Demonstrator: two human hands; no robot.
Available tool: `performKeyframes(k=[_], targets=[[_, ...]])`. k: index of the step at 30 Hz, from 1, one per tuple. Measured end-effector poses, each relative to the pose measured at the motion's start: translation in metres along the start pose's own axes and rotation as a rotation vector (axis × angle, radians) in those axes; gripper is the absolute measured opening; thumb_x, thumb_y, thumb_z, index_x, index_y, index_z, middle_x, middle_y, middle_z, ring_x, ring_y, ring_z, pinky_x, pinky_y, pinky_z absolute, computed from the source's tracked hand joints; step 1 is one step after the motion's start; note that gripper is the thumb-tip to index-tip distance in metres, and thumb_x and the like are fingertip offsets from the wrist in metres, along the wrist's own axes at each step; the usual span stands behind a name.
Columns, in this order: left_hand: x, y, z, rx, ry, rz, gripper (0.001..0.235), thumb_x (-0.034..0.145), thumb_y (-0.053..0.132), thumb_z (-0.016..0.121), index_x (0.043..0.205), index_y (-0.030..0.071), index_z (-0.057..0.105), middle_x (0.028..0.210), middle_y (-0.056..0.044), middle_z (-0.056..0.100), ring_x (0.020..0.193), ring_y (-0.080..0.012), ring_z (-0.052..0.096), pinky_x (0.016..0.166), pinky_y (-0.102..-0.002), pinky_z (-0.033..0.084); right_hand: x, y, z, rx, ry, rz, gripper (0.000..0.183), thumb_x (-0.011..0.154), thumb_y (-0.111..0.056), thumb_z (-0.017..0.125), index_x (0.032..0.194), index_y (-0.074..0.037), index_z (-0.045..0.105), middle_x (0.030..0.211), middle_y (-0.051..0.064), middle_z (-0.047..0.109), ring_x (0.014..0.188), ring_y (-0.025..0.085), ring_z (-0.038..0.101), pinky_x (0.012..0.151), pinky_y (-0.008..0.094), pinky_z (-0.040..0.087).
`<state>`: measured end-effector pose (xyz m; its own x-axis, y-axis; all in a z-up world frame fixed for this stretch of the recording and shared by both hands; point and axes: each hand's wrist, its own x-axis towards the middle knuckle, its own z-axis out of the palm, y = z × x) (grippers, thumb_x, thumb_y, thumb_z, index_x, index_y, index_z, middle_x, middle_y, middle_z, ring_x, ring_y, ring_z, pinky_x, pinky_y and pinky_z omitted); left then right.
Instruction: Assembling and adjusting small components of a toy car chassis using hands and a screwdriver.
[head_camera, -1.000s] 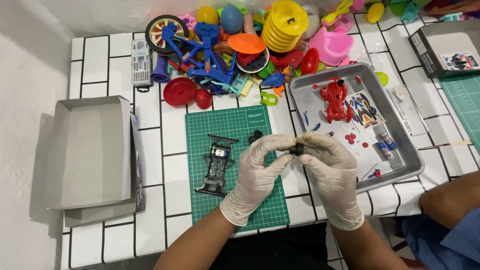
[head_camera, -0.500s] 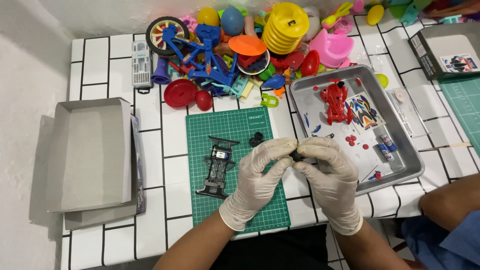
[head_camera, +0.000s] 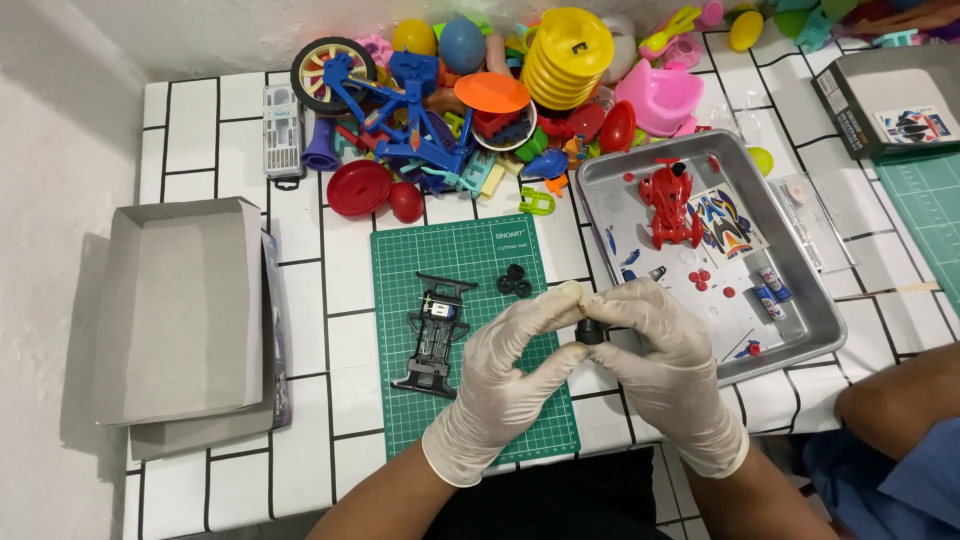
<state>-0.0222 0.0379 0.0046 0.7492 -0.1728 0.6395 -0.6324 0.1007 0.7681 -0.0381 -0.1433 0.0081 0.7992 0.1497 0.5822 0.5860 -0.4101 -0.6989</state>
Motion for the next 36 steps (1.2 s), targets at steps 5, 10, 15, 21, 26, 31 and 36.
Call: performKeyframes(k=[5,10,15,21,26,31,36], targets=[[0.000,0.002,0.001,0.020,-0.007,-0.025,0.040,0.095,0.003,0.073,0.132,0.003,0.057,0.129,-0.018,0.067,0.113,-0.0285,0.073,0.105,-0.037,0.064,0.005,-0.004,-0.002,-0.036,-0.024,-0.048,0.035,0.084,-0.004,0.079,0.116,0.000,0.066,0.100,0.014,0.069,0.090,0.023,0.066,0.083,0.032,0.058],[0.001,0.003,0.002,0.078,-0.006,-0.060,0.036,0.094,0.003,0.073,0.128,0.005,0.061,0.123,-0.013,0.070,0.105,-0.0236,0.075,0.098,-0.033,0.064,0.004,-0.004,-0.001,-0.019,-0.024,-0.056,0.032,0.084,0.002,0.078,0.113,-0.001,0.065,0.102,0.013,0.070,0.091,0.024,0.066,0.086,0.033,0.058],[0.003,0.002,0.004,0.044,-0.021,-0.076,0.043,0.093,0.001,0.073,0.133,0.004,0.057,0.122,-0.013,0.070,0.106,-0.0229,0.074,0.101,-0.035,0.062,0.001,0.005,-0.001,0.029,-0.020,-0.025,0.027,0.083,0.005,0.077,0.107,-0.002,0.067,0.100,0.011,0.073,0.087,0.021,0.069,0.084,0.031,0.060],[0.004,0.001,0.004,0.001,0.018,-0.278,0.051,0.090,0.001,0.072,0.138,0.010,0.056,0.139,-0.008,0.063,0.132,-0.0253,0.063,0.116,-0.038,0.052,0.016,-0.023,-0.002,0.063,-0.079,0.087,0.057,0.089,0.000,0.073,0.141,-0.003,0.051,0.120,0.015,0.075,0.112,0.021,0.074,0.106,0.033,0.056],[-0.004,-0.010,-0.001,-0.140,0.028,-0.313,0.050,0.096,0.020,0.069,0.143,0.011,0.052,0.110,-0.009,0.073,0.110,-0.0219,0.071,0.114,-0.043,0.052,-0.005,-0.001,0.005,0.277,-0.046,0.288,0.060,0.083,0.004,0.076,0.139,-0.001,0.055,0.119,0.014,0.072,0.107,0.018,0.072,0.100,0.028,0.062],[-0.041,-0.025,-0.003,-0.171,0.040,-0.408,0.051,0.094,0.028,0.071,0.139,0.010,0.054,0.103,-0.007,0.072,0.102,-0.0204,0.071,0.110,-0.043,0.053,-0.034,0.011,0.023,0.292,-0.050,0.392,0.061,0.081,0.001,0.078,0.138,-0.002,0.057,0.116,0.014,0.070,0.107,0.020,0.072,0.105,0.032,0.060],[-0.080,-0.033,-0.008,-0.367,0.095,-0.622,0.053,0.090,0.014,0.074,0.138,0.007,0.055,0.094,-0.002,0.072,0.096,-0.0166,0.071,0.117,-0.046,0.044,-0.071,0.025,0.044,0.748,-0.018,0.697,0.051,0.082,0.002,0.078,0.132,-0.003,0.064,0.100,0.009,0.076,0.100,0.019,0.074,0.100,0.037,0.059]])
